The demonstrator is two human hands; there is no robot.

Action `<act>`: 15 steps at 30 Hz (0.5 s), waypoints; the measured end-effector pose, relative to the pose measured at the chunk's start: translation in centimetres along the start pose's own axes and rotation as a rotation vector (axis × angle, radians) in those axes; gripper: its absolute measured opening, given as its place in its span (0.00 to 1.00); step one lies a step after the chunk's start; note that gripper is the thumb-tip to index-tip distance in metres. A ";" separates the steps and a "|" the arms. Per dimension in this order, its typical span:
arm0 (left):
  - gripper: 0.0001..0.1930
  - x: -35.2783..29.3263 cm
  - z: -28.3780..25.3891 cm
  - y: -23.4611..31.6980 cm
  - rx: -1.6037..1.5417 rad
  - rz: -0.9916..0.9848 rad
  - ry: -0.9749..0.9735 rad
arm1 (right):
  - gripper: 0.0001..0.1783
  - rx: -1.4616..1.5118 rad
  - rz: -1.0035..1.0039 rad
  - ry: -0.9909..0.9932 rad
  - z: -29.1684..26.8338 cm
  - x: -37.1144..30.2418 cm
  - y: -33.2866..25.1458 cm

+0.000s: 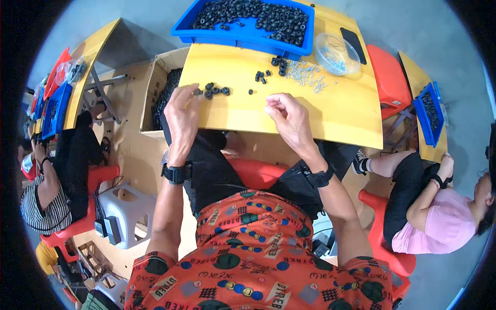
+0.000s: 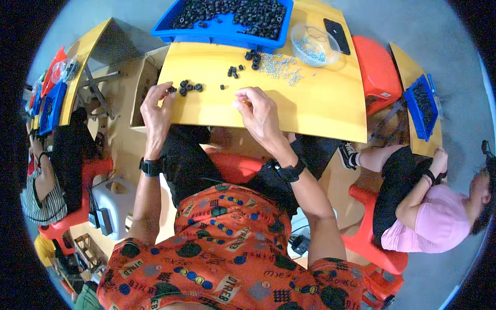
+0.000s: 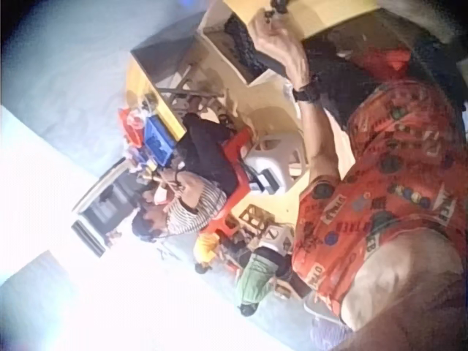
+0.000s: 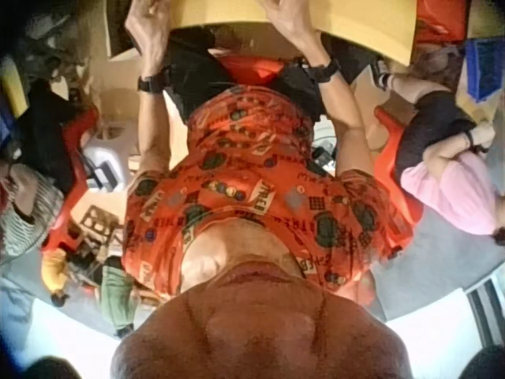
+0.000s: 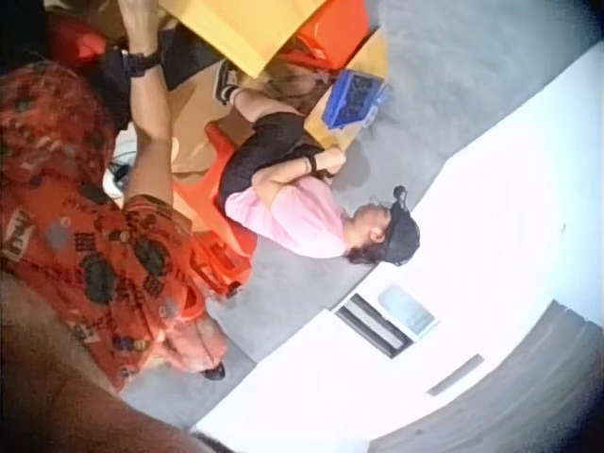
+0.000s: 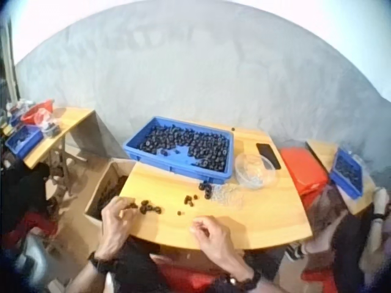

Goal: Assembling small black plastic washers with silver metal pins by hand.

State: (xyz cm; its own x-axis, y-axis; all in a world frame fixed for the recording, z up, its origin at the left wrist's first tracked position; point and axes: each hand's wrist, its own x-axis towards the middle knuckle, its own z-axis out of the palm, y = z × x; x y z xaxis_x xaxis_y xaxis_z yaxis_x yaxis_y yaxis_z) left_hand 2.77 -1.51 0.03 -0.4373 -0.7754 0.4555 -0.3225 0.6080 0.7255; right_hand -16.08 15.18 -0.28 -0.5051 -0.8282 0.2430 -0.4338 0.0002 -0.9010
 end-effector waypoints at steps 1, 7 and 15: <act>0.14 0.1 0.2 -1.2 0.121 -0.008 -0.023 | 0.11 -0.113 -0.048 0.048 0.0 0.6 0.4; 0.17 0.2 0.9 -0.7 0.161 0.012 -0.075 | 0.11 -0.246 -0.092 0.067 0.9 2.3 0.3; 0.18 0.6 3.3 0.4 0.154 0.171 -0.007 | 0.11 -0.414 -0.261 0.094 2.9 3.1 0.0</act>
State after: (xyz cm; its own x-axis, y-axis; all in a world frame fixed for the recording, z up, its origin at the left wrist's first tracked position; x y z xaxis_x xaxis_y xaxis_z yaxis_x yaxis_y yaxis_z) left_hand -0.37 -1.17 -1.06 -0.5023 -0.6580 0.5609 -0.3671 0.7497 0.5506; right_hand -15.49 11.02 -0.57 -0.3967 -0.7761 0.4902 -0.8050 0.0374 -0.5922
